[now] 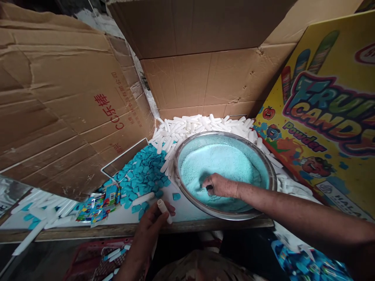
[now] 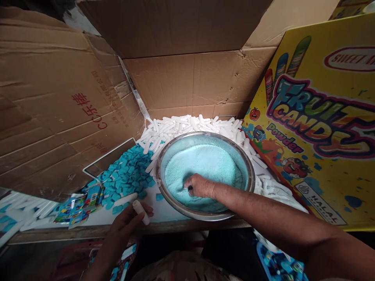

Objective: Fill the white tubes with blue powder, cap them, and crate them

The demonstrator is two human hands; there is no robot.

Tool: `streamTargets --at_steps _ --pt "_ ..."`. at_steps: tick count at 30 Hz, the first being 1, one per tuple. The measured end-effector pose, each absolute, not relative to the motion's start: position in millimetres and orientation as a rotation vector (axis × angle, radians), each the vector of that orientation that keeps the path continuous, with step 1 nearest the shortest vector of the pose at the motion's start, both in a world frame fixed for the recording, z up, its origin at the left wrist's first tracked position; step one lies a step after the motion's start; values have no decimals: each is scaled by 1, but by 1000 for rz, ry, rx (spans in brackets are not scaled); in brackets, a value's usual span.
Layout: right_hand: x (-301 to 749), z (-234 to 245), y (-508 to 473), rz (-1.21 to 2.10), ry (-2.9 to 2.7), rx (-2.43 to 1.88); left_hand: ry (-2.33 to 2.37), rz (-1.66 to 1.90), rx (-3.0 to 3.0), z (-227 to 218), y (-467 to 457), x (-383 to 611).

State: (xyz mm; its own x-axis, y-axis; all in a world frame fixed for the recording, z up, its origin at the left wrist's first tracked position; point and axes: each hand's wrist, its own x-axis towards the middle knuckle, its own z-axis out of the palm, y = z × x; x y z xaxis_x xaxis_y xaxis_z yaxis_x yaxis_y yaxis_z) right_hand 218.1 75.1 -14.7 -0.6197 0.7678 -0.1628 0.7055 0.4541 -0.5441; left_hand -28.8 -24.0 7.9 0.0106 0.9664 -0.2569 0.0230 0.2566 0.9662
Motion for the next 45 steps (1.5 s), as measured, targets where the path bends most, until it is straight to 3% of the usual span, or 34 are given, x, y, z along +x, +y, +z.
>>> streamTargets --at_steps 13,23,34,45 --pt "229 -8 73 514 -2828 -1473 1338 947 1023 5 -21 -33" --pt "225 0 78 649 -2813 -1329 1297 977 1070 18 -24 -32" --pt "252 41 70 420 -2801 -1538 998 907 1545 57 19 30" --pt "296 61 52 584 -2468 -1275 1084 653 1837 18 43 70"
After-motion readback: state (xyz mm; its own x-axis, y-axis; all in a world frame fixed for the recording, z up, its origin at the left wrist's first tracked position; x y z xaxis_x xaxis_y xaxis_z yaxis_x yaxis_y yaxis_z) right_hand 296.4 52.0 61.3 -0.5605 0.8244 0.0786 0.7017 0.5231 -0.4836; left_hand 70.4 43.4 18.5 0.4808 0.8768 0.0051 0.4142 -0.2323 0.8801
